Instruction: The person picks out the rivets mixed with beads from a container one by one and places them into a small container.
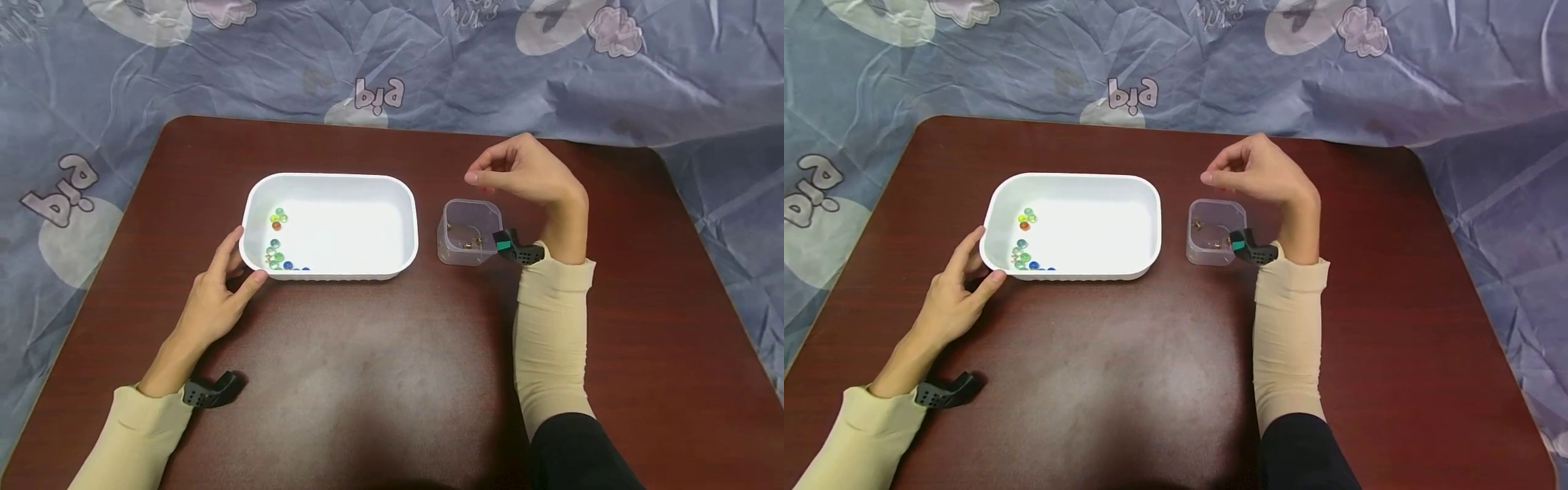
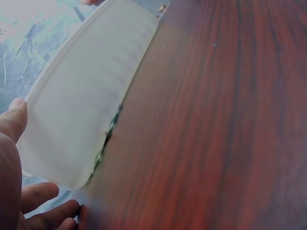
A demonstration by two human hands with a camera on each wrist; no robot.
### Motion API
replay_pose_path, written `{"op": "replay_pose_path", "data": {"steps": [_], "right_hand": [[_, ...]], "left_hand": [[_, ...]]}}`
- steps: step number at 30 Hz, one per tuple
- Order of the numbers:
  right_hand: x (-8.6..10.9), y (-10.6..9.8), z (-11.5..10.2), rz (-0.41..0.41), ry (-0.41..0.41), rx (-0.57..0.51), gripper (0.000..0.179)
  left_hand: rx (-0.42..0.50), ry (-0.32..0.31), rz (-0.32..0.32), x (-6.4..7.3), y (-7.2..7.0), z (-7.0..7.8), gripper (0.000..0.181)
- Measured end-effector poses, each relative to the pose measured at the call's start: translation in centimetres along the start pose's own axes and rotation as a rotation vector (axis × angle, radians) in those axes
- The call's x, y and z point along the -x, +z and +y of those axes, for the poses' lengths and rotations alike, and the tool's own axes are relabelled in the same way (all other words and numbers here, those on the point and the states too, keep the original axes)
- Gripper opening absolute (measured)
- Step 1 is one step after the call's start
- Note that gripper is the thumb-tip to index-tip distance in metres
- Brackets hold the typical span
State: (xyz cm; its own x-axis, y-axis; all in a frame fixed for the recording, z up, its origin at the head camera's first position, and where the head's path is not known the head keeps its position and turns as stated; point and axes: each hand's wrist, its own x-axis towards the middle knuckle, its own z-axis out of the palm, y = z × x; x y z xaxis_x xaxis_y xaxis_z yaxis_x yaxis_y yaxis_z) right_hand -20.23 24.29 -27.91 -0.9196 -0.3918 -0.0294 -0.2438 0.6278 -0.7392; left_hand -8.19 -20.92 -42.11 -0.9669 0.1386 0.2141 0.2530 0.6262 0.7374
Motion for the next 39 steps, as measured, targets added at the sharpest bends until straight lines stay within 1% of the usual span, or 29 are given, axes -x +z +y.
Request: {"op": "replay_pose_path", "data": {"steps": [4, 7, 12, 15, 20, 25, 30, 33, 36, 39], "right_hand": [[-0.4, 0.5, -0.1, -0.006, -0.006, -0.006, 0.018], [-0.9, 1.0, -0.2, 0.012, -0.008, -0.01, 0.019], [-2.0, 2.6, -0.5, 0.056, -0.013, -0.017, 0.021], [-2.8, 3.7, -1.0, 0.053, -0.031, -0.033, 0.02], [-4.2, 5.1, -2.0, -0.009, -0.087, -0.078, 0.018], [-5.3, 6.2, -3.4, -0.079, -0.166, -0.054, 0.016], [-6.1, 7.2, -5.9, -0.12, -0.22, -0.067, 0.015], [-6.6, 8.0, -7.7, -0.152, -0.255, -0.101, 0.013], [-7.4, 9.1, -9.0, -0.189, -0.288, -0.129, 0.011], [-8.6, 10.5, -10.0, -0.231, -0.308, -0.163, 0.009]], "left_hand": [[-0.001, 0.004, 0.003, 0.0, 0.2, -0.1, 0.075], [-0.001, 0.002, -0.004, 0.0, 0.2, -0.1, 0.075], [-0.001, -0.003, -0.009, 0.2, 0.2, -0.3, 0.075], [0.0, 0.004, -0.005, 0.2, 0.3, -0.3, 0.075], [-0.001, 0.012, 0.003, 0.2, 0.4, -0.4, 0.075], [0.001, 0.011, 0.004, 0.2, 0.4, -0.4, 0.075], [-0.004, 0.021, 0.014, 0.2, 0.4, -0.4, 0.075], [-0.006, 0.031, 0.023, 0.0, 0.4, -0.4, 0.075], [-0.01, 0.03, 0.021, -0.1, 0.3, -0.4, 0.075], [-0.012, 0.018, 0.012, 0.0, 0.2, -0.3, 0.075]]}}
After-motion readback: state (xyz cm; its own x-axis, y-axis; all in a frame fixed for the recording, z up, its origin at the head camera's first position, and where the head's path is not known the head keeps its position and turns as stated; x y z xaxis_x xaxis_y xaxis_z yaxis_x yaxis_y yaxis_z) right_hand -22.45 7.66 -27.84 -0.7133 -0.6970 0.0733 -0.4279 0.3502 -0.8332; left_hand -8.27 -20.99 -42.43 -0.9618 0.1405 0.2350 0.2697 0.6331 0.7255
